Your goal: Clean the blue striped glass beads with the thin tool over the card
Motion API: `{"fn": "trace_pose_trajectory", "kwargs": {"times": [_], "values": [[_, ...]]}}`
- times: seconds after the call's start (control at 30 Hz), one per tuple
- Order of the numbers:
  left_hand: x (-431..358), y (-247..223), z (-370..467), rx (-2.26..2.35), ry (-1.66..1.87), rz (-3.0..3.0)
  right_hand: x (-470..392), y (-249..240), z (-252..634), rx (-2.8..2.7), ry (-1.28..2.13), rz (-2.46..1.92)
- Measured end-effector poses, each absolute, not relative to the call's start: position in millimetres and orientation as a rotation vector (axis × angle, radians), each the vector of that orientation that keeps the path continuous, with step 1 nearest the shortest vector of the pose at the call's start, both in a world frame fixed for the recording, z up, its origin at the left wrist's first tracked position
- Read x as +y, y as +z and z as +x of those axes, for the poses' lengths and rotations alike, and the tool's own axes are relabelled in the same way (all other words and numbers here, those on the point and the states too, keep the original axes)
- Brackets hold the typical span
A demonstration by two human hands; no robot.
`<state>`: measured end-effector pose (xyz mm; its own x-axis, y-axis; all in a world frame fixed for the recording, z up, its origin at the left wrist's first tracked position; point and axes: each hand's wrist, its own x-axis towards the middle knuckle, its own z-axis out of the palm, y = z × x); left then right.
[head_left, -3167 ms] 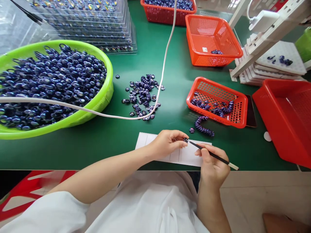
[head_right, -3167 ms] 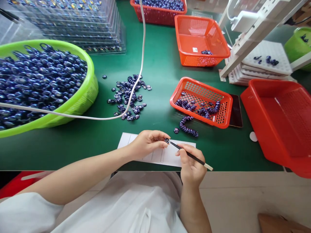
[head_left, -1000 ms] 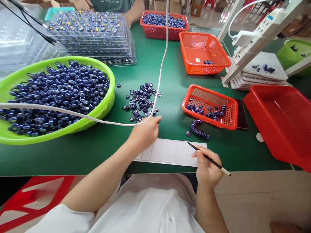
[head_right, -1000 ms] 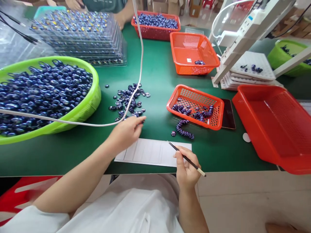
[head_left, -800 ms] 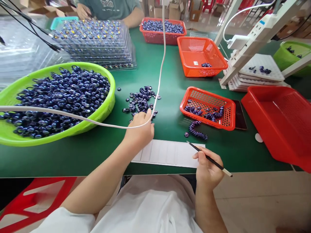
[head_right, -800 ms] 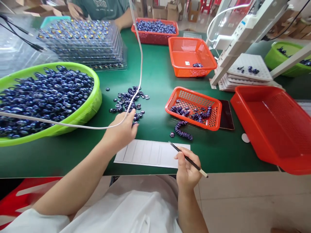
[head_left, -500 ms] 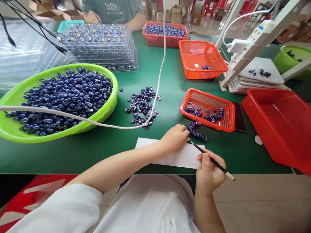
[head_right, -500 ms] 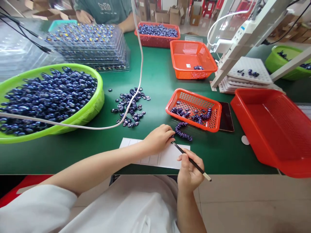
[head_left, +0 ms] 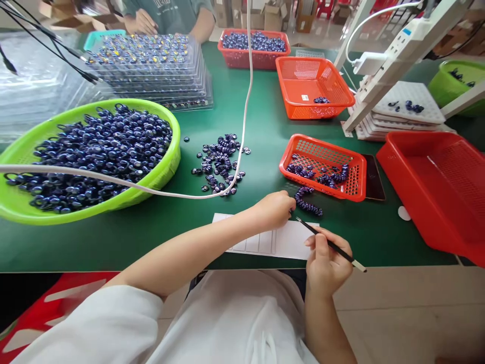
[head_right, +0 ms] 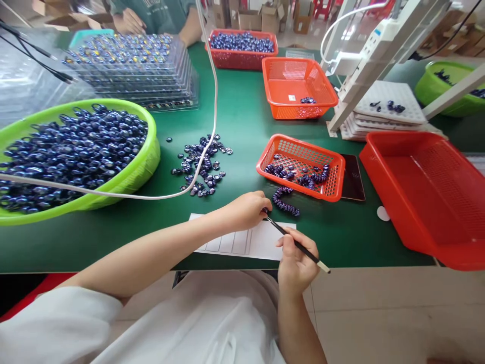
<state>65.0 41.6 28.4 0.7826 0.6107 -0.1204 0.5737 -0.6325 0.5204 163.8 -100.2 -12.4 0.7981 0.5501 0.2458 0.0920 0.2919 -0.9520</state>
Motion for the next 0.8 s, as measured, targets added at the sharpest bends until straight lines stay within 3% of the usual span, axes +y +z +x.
{"fn": "trace_pose_trajectory", "kwargs": {"times": [0.37,0.57,0.8], "values": [[28,15,39,0.816,0.409,2.397,-107,3,169,-0.642,0.453,-1.375],[16,12,-1,0.858,0.503,2.438,-109,10,180,-0.827,0.703,-1.584],[-25,19,-30,0.675,0.358,2.556,-96,12,180,-0.932,0.825,-1.710]]}}
